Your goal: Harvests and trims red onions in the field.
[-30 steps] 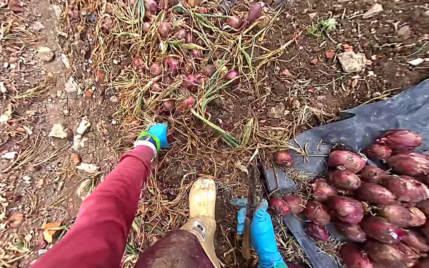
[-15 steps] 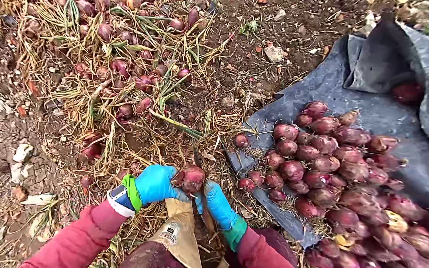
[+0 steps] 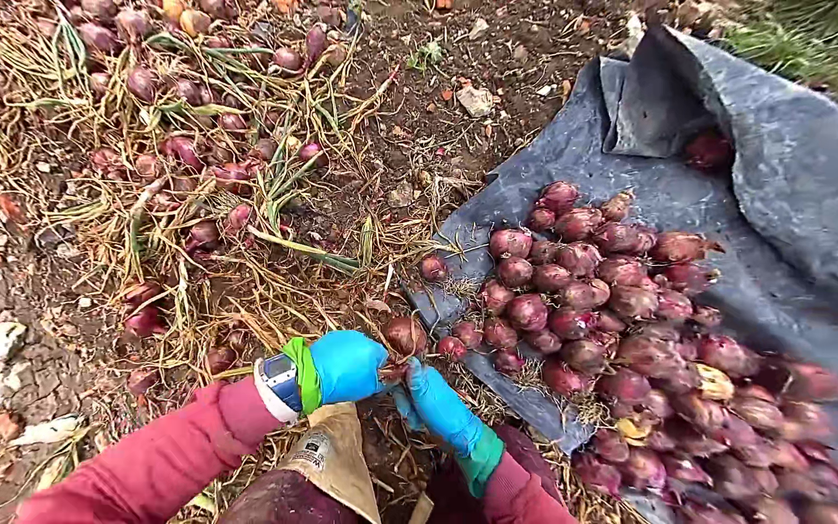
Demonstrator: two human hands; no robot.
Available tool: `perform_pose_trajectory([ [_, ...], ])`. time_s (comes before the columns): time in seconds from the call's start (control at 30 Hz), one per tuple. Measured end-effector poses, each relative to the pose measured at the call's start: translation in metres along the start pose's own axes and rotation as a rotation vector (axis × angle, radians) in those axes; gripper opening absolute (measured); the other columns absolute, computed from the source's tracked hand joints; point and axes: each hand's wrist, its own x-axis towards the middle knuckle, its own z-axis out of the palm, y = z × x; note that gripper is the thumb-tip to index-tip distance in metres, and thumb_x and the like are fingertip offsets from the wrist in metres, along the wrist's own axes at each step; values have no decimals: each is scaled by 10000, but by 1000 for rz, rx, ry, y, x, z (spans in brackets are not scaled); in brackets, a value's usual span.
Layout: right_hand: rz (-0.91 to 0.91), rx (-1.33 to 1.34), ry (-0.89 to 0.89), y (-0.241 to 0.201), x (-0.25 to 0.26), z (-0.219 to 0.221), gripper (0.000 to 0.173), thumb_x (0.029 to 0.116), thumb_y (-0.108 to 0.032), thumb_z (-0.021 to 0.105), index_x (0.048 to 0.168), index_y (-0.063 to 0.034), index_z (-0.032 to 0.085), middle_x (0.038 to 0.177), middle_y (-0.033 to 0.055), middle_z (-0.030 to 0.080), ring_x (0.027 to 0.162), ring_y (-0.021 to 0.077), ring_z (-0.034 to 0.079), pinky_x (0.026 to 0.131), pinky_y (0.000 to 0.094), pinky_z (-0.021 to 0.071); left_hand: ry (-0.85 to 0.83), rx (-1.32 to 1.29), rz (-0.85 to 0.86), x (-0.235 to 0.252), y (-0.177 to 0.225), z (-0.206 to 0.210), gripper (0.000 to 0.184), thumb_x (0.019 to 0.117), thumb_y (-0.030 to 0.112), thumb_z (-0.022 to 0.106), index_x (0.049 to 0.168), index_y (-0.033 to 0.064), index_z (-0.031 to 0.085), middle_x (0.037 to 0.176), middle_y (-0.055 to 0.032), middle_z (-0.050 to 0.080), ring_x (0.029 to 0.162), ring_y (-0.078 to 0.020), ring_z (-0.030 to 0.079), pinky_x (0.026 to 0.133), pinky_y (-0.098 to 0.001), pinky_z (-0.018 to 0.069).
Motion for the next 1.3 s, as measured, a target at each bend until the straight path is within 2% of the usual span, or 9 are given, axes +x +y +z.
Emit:
perform_pose_trajectory([
  [0.1, -70, 187, 306, 13, -26, -11, 996, 854, -916, 138, 907, -79, 676, 551, 46, 574, 404, 163, 538, 386, 336, 500, 240, -34, -63, 5, -18, -17, 287, 1014, 430, 611, 1044, 167, 723, 996, -82, 735, 969, -297, 709, 815, -589, 555],
  [0.27, -77, 581, 476, 44, -30, -31, 994, 832, -905, 14, 974, -145, 639, 540, 9, 524, 397, 153, 504, 375, 343, 488, 780, -470, -594, -119, -170, 4, 355, 973, 450, 709, 1027, 102, 746, 878, -114, 735, 836, -276, 713, 803, -581, 563],
  [0.43, 80, 443, 437, 46, -5, -17, 997, 928, -793, -37, 1075, -87, 652, 558, 54, 552, 410, 189, 538, 384, 378, 519, 393, -189, -1302, -212, -267, 77, 604, 902, 445, 766, 1258, -24, 633, 1190, -352, 647, 1104, -555, 641, 884, -773, 492],
  [0.57, 144, 349, 327, 31, 16, 9, 985, 972, -729, -42, 1122, -58, 664, 573, 74, 585, 419, 198, 561, 393, 385, 533, 558, -333, -1074, -133, -229, 101, 285, 980, 410, 664, 1173, 224, 764, 1153, -104, 755, 1099, -357, 706, 940, -687, 522],
  [0.73, 113, 241, 259, 21, 12, 28, 941, 1006, -688, -8, 1088, -46, 676, 599, 98, 613, 446, 223, 595, 420, 396, 558, 350, -205, -792, -1, -247, 143, 540, 756, 259, 859, 1255, 133, 695, 1252, -223, 662, 1139, -442, 652, 888, -675, 560],
  [0.9, 140, 307, 251, 32, -8, 35, 1018, 976, -718, -47, 1102, -5, 668, 600, 124, 609, 445, 245, 597, 415, 415, 559, 323, -253, -744, -8, -251, 122, 544, 780, 432, 844, 1193, 109, 701, 1176, -163, 710, 1112, -378, 684, 914, -664, 552],
  [1.0, 216, 384, 219, 40, -4, 48, 1023, 973, -717, -59, 1132, -2, 655, 602, 126, 600, 454, 243, 592, 429, 413, 555, 607, -752, -735, -29, -206, 101, 610, 787, 476, 864, 1204, 77, 666, 1039, -170, 728, 960, -328, 717, 865, -585, 579],
  [1.13, 88, 383, 63, 23, 18, 70, 802, 1007, -710, 290, 971, 3, 654, 618, 89, 619, 483, 199, 613, 474, 354, 570, 827, -1537, -218, -34, -115, 84, 394, 940, 213, 718, 1269, 29, 603, 970, -196, 735, 727, -294, 741, 673, -430, 651],
  [1.3, -38, 341, 112, -20, 46, 71, 767, 876, -784, 555, 967, -29, 657, 626, 87, 630, 495, 194, 618, 493, 351, 570, 532, -1163, -27, -33, -60, 77, 373, 1023, 413, 610, 1284, 148, 635, 881, -35, 725, 707, -151, 698, 675, -336, 619],
])
